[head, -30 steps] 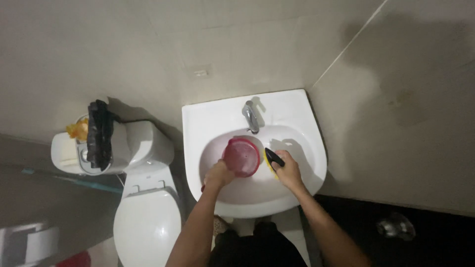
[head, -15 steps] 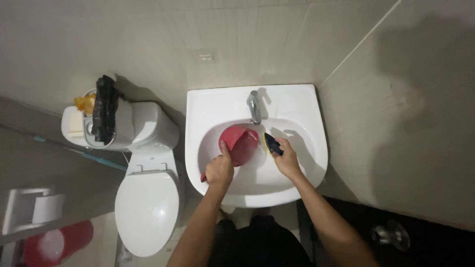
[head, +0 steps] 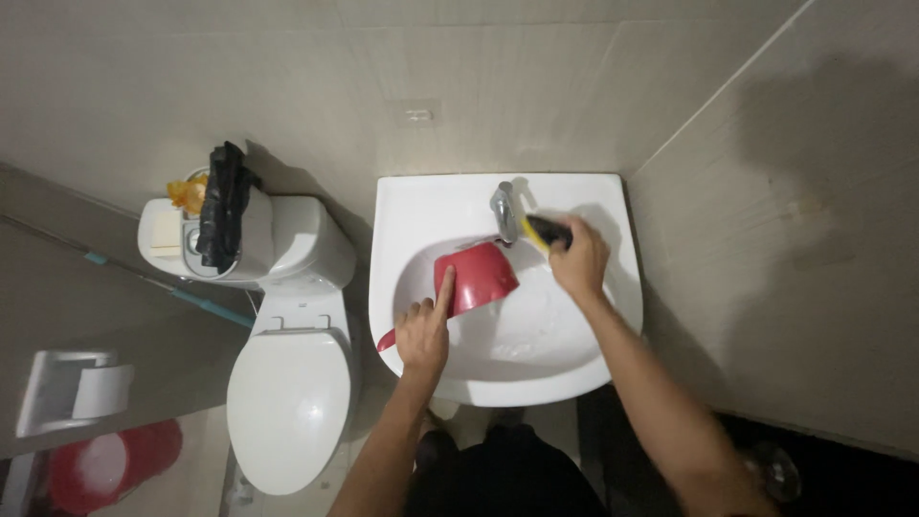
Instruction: The person scrubs the tiled bathroom wall above the sink using a yellow sponge and soapy water from a red scoop. They rinse the sponge under the faucet, wipe the wall, and briefly move a black cloth and a white soap dish before continuing to scrub the wall and the toilet tank.
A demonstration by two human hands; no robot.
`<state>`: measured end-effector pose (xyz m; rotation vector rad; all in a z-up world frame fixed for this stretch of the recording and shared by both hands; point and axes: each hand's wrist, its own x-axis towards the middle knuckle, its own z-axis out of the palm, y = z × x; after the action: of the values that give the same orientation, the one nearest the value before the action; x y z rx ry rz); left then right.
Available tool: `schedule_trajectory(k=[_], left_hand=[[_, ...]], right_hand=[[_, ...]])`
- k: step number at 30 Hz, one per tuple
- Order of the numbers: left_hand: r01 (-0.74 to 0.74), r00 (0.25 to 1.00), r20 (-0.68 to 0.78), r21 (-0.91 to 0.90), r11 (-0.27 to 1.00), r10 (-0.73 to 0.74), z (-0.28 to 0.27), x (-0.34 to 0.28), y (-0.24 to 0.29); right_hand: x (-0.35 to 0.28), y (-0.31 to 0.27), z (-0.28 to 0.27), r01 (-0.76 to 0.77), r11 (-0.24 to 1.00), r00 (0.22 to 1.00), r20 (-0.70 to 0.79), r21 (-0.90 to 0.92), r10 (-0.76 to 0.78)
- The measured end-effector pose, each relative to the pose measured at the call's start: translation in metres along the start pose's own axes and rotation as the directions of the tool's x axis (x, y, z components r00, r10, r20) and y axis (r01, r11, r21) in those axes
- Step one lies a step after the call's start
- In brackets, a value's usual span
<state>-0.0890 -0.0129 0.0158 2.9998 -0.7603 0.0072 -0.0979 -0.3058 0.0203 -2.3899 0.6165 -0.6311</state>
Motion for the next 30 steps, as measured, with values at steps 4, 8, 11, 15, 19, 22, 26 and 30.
schedule_trajectory(k=[4, 8, 11, 15, 19, 22, 26, 30], left_hand=[[-0.009, 0.986, -0.165, -0.042, 0.999, 0.002, -0.001, -0.002, -0.003], [0.046, 0.966, -0.249, -0.102, 0.994, -0.070, -0.009, -0.007, -0.002], [0.264, 0.963, 0.007, -0.256, 0.930, -0.271, -0.027, -0.007, 0.000], [0.514, 0.822, 0.455, -0.337, 0.789, -0.342, -0.063, 0.002, 0.002], [0.462, 0.842, 0.486, -0.426, 0.778, -0.234, -0.042, 0.018, 0.004], [0.463, 0.831, 0.531, -0.500, 0.732, -0.163, -0.022, 0.031, 0.012], [0.406, 0.842, 0.534, -0.538, 0.739, -0.074, -0.013, 0.057, 0.030], [0.429, 0.794, 0.605, -0.489, 0.759, -0.058, 0.018, 0.079, 0.043]], right_hand=[[0.044, 0.001, 0.015, 0.131, 0.991, 0.991, 0.005, 0.011, -0.131], [0.066, -0.009, 0.021, -0.016, 0.997, 0.972, 0.233, 0.071, -0.001], [0.073, -0.029, 0.015, 0.198, 0.970, 0.977, 0.104, -0.141, -0.184], [0.071, -0.067, 0.010, 0.145, 0.987, 0.943, 0.292, 0.077, -0.161], [0.076, -0.058, 0.026, 0.283, 0.959, 0.836, 0.494, -0.012, -0.241], [0.080, -0.052, 0.019, 0.364, 0.931, 0.818, 0.487, -0.026, -0.306], [0.064, -0.045, 0.003, 0.393, 0.868, 0.919, 0.144, -0.302, -0.366], [0.020, -0.037, 0.014, -0.009, 0.998, 1.000, -0.015, -0.057, 0.008]])
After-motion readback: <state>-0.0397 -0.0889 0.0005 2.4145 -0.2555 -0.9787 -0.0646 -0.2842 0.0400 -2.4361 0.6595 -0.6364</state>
